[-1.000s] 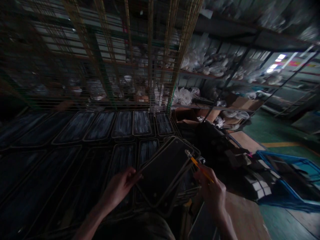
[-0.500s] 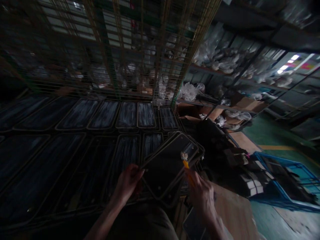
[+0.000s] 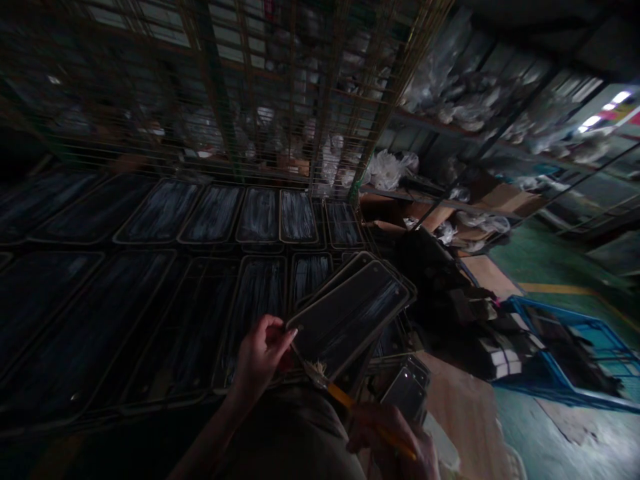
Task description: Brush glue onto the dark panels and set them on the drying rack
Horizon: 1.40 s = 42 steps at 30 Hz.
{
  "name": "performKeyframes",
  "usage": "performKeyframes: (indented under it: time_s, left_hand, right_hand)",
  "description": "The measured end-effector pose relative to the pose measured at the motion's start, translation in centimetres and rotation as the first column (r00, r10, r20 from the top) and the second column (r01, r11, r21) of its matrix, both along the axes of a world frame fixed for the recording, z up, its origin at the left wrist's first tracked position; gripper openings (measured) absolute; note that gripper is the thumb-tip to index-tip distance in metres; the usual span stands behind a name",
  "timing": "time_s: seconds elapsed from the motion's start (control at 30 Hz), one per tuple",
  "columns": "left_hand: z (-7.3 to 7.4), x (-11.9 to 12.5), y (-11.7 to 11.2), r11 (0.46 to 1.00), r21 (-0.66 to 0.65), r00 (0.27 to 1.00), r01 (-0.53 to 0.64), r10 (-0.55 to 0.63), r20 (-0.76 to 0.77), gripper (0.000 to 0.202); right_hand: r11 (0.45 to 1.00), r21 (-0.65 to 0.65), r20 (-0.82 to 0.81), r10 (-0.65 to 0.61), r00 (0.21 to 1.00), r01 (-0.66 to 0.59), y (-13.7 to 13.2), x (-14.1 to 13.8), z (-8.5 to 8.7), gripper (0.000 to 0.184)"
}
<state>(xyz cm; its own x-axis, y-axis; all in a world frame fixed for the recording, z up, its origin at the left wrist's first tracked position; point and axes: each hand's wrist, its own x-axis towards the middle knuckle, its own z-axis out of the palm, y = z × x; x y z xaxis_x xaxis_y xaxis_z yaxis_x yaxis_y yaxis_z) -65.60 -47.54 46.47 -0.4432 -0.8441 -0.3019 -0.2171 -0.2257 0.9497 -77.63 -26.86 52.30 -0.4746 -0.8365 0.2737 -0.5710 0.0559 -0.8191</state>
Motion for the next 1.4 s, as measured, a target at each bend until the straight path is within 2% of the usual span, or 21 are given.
performKeyframes:
  time_s: [0.1, 0.2, 0.37, 0.47, 0.57, 0.67, 0.77, 0.87, 0.93, 1.0, 1.07, 1.13, 1.2, 1.3, 1.4]
  left_hand:
    - [0.3, -0.2, 0.0, 1.000, 0.015, 0.999, -0.010, 0.009, 0.038, 0.035]
    - [0.0, -0.2, -0.1, 1.000, 0.005, 0.998, -0.013, 0.012, 0.056, 0.033]
    - [-1.1, 0.4, -0.2, 0.999, -0.040, 1.000, 0.009, -0.010, -0.029, 0.035]
    - [-1.0, 0.6, -0.1, 0.999, -0.045, 1.000, -0.010, 0.009, -0.024, 0.036]
    - [-0.7, 0.6, 0.0, 0.999, -0.049, 1.000, -0.012, 0.011, -0.015, 0.038]
    - [-0.6, 0.5, 0.0, 1.000, 0.001, 0.998, -0.007, 0.007, -0.065, 0.040]
    - [-0.7, 0.3, -0.2, 0.998, 0.051, 0.993, -0.028, 0.034, -0.110, 0.041]
    - [-0.5, 0.1, -0.4, 0.996, 0.081, 0.997, -0.041, 0.046, -0.069, 0.039]
    - [-0.2, 0.0, -0.5, 0.995, 0.092, 0.998, -0.043, 0.046, -0.038, 0.036]
    - [0.0, 0.0, -0.4, 0.994, 0.101, 0.998, -0.046, 0.050, -0.039, 0.035]
    - [0.1, 0.2, -0.3, 0.993, 0.109, 0.997, -0.039, 0.046, -0.060, 0.036]
    - [-0.1, 0.4, -0.3, 0.993, 0.112, 0.994, -0.030, 0.041, -0.097, 0.038]
    - [-0.3, 0.6, -0.3, 0.994, 0.110, 0.990, -0.022, 0.037, -0.133, 0.040]
    - [-0.6, 0.7, -0.3, 0.993, 0.113, 0.987, -0.018, 0.036, -0.154, 0.042]
    - [-0.6, 0.6, -0.5, 0.992, 0.124, 0.989, -0.014, 0.032, -0.144, 0.042]
  right_hand:
    - [0.996, 0.032, 0.094, -0.088, 0.992, 0.085, -0.6, -1.8, 0.1, 0.019]
    - [0.984, 0.055, 0.092, -0.175, 0.980, 0.170, -1.3, -5.0, -0.5, 0.021]
    - [0.914, -0.067, -0.109, -0.406, 0.907, 0.401, -2.7, -9.9, -1.0, 0.027]
    - [0.906, -0.116, -0.217, -0.423, 0.880, 0.407, -4.5, -11.8, -1.1, 0.029]
    - [0.922, -0.094, -0.382, -0.382, 0.842, 0.376, -6.8, -13.2, -1.4, 0.029]
    - [0.951, -0.007, -0.521, -0.269, 0.810, 0.311, -8.2, -12.9, -1.9, 0.029]
    - [0.978, 0.064, -0.547, -0.133, 0.827, 0.199, -7.8, -10.2, -2.0, 0.025]
    - [0.993, 0.102, -0.435, -0.005, 0.900, 0.055, -6.1, -6.6, -1.1, 0.019]
    - [0.992, 0.122, -0.287, 0.070, 0.955, -0.036, -5.2, -5.0, -0.2, 0.018]
    - [0.994, 0.106, -0.113, 0.051, 0.992, -0.039, -4.9, -4.9, 0.8, 0.019]
    - [0.995, 0.036, -0.025, -0.090, 0.996, 0.091, -5.6, -6.3, 1.3, 0.021]
    - [0.963, -0.048, -0.063, -0.269, 0.961, 0.267, -6.8, -8.4, 1.3, 0.023]
    - [0.933, -0.087, -0.175, -0.360, 0.916, 0.350, -8.1, -10.2, 0.6, 0.026]
    - [0.947, -0.018, -0.337, -0.308, 0.890, 0.321, -9.3, -10.5, -0.7, 0.026]
    - [0.982, 0.039, -0.355, -0.157, 0.921, 0.183, -8.8, -7.6, -1.5, 0.021]
